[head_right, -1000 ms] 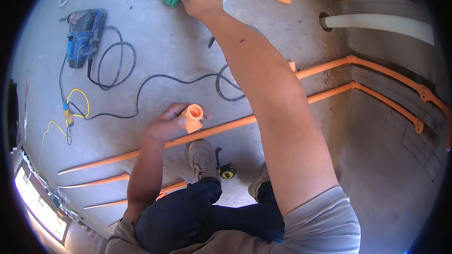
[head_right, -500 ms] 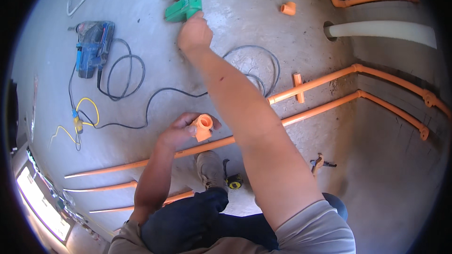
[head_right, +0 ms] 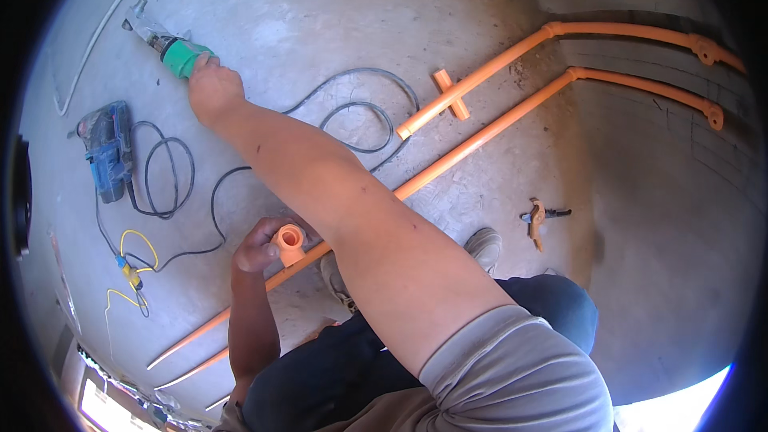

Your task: The person joins orange plastic pipes and fittings using a heating tool. The person aligns the pipe and fitting into the heating element, applies pressure to melt the surfaces, and then presses the components together by hand to create a fused connection.

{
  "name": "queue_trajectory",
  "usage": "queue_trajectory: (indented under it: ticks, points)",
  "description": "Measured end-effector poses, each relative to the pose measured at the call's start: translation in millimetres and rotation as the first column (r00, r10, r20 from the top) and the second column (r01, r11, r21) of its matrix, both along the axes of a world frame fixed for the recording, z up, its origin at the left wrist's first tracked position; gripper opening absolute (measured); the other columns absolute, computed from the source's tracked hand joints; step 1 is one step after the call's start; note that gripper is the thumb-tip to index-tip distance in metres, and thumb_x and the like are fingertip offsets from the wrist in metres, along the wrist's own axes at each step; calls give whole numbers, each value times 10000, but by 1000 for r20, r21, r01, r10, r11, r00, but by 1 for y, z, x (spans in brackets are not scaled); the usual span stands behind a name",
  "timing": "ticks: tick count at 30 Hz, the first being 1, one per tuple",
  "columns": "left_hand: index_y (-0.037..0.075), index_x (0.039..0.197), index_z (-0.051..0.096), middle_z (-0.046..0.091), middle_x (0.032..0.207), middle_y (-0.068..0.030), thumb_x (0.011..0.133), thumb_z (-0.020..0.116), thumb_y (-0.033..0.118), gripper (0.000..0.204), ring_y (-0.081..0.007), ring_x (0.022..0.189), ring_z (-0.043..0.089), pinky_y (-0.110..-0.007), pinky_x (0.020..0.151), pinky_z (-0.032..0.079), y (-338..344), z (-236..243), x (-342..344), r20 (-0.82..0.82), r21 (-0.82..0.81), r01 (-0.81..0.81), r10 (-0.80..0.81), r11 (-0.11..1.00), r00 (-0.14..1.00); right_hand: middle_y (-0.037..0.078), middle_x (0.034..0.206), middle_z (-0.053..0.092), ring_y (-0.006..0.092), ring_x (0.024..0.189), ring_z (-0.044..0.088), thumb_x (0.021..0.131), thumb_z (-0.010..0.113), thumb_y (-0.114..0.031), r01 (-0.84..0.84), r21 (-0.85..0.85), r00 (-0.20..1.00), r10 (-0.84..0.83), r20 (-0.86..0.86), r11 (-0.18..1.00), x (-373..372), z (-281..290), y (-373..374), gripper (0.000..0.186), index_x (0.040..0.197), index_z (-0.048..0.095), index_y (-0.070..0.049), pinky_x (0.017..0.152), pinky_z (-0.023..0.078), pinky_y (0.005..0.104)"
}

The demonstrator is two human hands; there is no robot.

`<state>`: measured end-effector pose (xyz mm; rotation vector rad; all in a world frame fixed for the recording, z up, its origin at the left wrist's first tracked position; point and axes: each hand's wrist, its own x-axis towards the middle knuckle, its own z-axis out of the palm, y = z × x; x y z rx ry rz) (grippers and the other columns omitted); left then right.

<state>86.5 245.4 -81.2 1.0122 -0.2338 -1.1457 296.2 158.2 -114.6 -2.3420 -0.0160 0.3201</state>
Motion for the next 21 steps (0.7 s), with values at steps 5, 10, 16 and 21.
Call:
queue_trajectory:
  ticks: [5,10,16,21]
  points:
    - [-54,1201,646,677,1152,-136,856,661,588,729,-220,1064,629,-358,945,464,-4,-6,-4,-2,-39,-72,72,997,997,255,1236,591,366,1090,652,909,569,-170,-123,38,988,126,-88,992,-4,7,-26,582,1383,414,129,903,543,417]
    - [-50,1168,652,673,1141,-156,850,689,561,690,-223,1044,631,-375,915,479,1,1,6,-31,-142,-46,42,989,999,250,1131,584,434,928,646,954,598,-388,-77,14,980,73,185,997,-62,30,-94,469,1144,530,35,817,538,500]
    - [-50,1109,669,680,1103,-177,850,693,530,636,-226,1009,638,-363,885,490,-24,21,17,29,-405,-24,39,914,999,230,1100,565,402,751,688,938,632,-376,-437,-135,899,425,-110,889,-208,23,-166,461,1124,510,27,617,572,482]
    - [-54,1123,663,694,1094,-145,848,697,524,641,-203,1021,634,-340,886,489,-61,34,30,-42,-128,-110,106,986,994,183,1089,601,313,818,727,873,605,-151,-368,-365,928,318,-191,855,-232,-7,-172,266,1075,563,16,662,598,417]
